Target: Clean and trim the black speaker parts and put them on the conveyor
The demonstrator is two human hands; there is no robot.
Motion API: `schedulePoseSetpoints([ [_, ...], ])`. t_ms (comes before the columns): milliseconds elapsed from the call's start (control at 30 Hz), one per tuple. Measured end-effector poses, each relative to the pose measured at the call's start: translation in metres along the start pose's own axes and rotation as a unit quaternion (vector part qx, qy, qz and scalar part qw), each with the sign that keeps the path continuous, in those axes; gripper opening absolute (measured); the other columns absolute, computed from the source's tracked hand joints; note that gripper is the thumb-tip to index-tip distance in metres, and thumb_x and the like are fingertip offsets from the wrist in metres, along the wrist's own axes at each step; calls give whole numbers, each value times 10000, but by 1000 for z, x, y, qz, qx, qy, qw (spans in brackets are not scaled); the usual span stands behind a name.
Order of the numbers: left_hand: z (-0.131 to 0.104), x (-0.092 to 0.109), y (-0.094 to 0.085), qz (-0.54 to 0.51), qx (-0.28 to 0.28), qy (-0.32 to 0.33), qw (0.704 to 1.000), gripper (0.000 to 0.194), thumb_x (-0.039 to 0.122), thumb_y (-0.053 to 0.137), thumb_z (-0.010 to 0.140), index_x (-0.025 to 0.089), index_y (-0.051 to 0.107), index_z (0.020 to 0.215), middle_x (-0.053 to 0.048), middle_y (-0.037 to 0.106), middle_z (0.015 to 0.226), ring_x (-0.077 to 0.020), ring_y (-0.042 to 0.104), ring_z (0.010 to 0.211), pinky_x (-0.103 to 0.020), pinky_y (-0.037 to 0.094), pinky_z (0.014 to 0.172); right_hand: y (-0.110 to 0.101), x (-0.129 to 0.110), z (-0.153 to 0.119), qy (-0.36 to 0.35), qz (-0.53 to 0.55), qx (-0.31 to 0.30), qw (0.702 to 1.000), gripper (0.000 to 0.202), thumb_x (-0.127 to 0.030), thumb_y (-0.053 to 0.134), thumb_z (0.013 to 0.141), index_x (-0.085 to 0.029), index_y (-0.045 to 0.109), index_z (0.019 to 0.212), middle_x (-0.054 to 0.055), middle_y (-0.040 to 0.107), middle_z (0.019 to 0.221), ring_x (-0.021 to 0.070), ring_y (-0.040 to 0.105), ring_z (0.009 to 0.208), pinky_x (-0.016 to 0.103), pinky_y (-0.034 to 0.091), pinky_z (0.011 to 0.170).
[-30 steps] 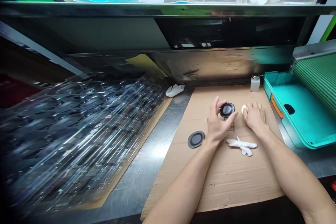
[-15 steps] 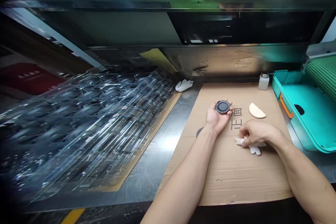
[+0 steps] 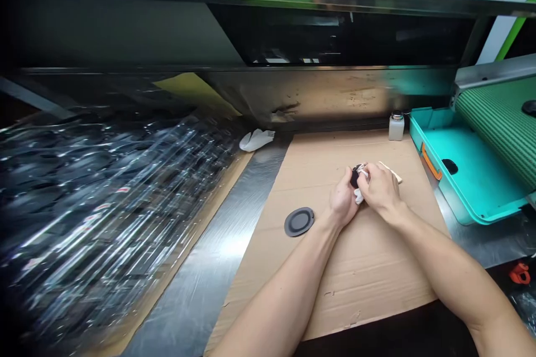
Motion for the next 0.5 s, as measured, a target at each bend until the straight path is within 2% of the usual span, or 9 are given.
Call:
schedulePoseSetpoints([
  [67, 0, 0, -3, 9, 7, 9, 1000, 371, 386, 423, 1026, 130, 682, 1102, -101, 748, 977, -199, 710, 980, -290, 558, 873, 5, -5, 0, -27, -3, -35, 999, 201, -282, 466, 940, -212, 633, 855, 46, 701, 891, 180, 612, 810, 259, 411, 745],
  [167, 1, 1, -5, 4, -2, 8, 1000, 386, 391, 424, 1025, 112, 682, 1087, -116, 749, 975, -208, 713, 986, -310, 560, 890, 16, -3, 0, -48, -34, -124, 991, 160, -282, 519, 905, -218, 631, 811, 35, 697, 847, 181, 609, 767, 257, 388, 684],
  [200, 1, 1, -5, 2, -9, 12, 1000, 380, 395, 439, 1020, 110, 680, 1087, -120, 748, 982, -213, 714, 984, -320, 561, 892, 15, 2, 0, -27, -57, -128, 990, 152, -279, 523, 901, -216, 636, 821, 42, 699, 853, 187, 611, 767, 262, 380, 672],
  [267, 2, 1, -5, 7, -17, 26, 999, 351, 397, 481, 1006, 113, 678, 1066, -120, 745, 984, -217, 717, 976, -325, 567, 883, 7, 10, 2, 7, -91, -93, 992, 181, -280, 485, 933, -217, 651, 898, 60, 704, 928, 197, 620, 821, 269, 381, 686],
  [333, 3, -2, -7, 15, -10, 23, 1000, 335, 405, 493, 1001, 123, 675, 1009, -113, 741, 957, -210, 719, 969, -307, 573, 862, 4, 5, 2, -24, -83, -71, 994, 226, -297, 436, 979, -228, 651, 977, 59, 696, 1023, 191, 619, 900, 263, 398, 733],
  [400, 4, -4, -11, 11, 1, 5, 1000, 354, 405, 448, 1018, 129, 664, 965, -111, 736, 936, -201, 717, 961, -302, 581, 854, 8, -4, -1, -77, -71, -101, 989, 228, -316, 441, 988, -235, 654, 980, 50, 688, 1049, 187, 612, 939, 260, 413, 769],
  [467, 4, 0, -13, -5, 12, -1, 1000, 373, 386, 391, 1036, 126, 654, 992, -121, 734, 964, -202, 713, 964, -336, 587, 874, 8, -1, -1, -73, -84, -115, 987, 220, -308, 459, 979, -228, 662, 956, 62, 688, 1036, 204, 608, 963, 275, 428, 792],
  [500, 4, 3, -14, -14, 18, -3, 1000, 385, 385, 366, 1041, 123, 648, 1025, -132, 732, 988, -210, 713, 968, -363, 589, 885, 2, 5, 1, -53, -89, -95, 990, 226, -304, 454, 980, -222, 662, 954, 75, 686, 1039, 215, 604, 987, 286, 434, 810],
])
Point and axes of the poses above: each hand's wrist, its own z-axis towards the middle knuckle, its own y-axis out of the palm, x = y × z, the point moved 8 cm from there along z, towards the middle knuckle
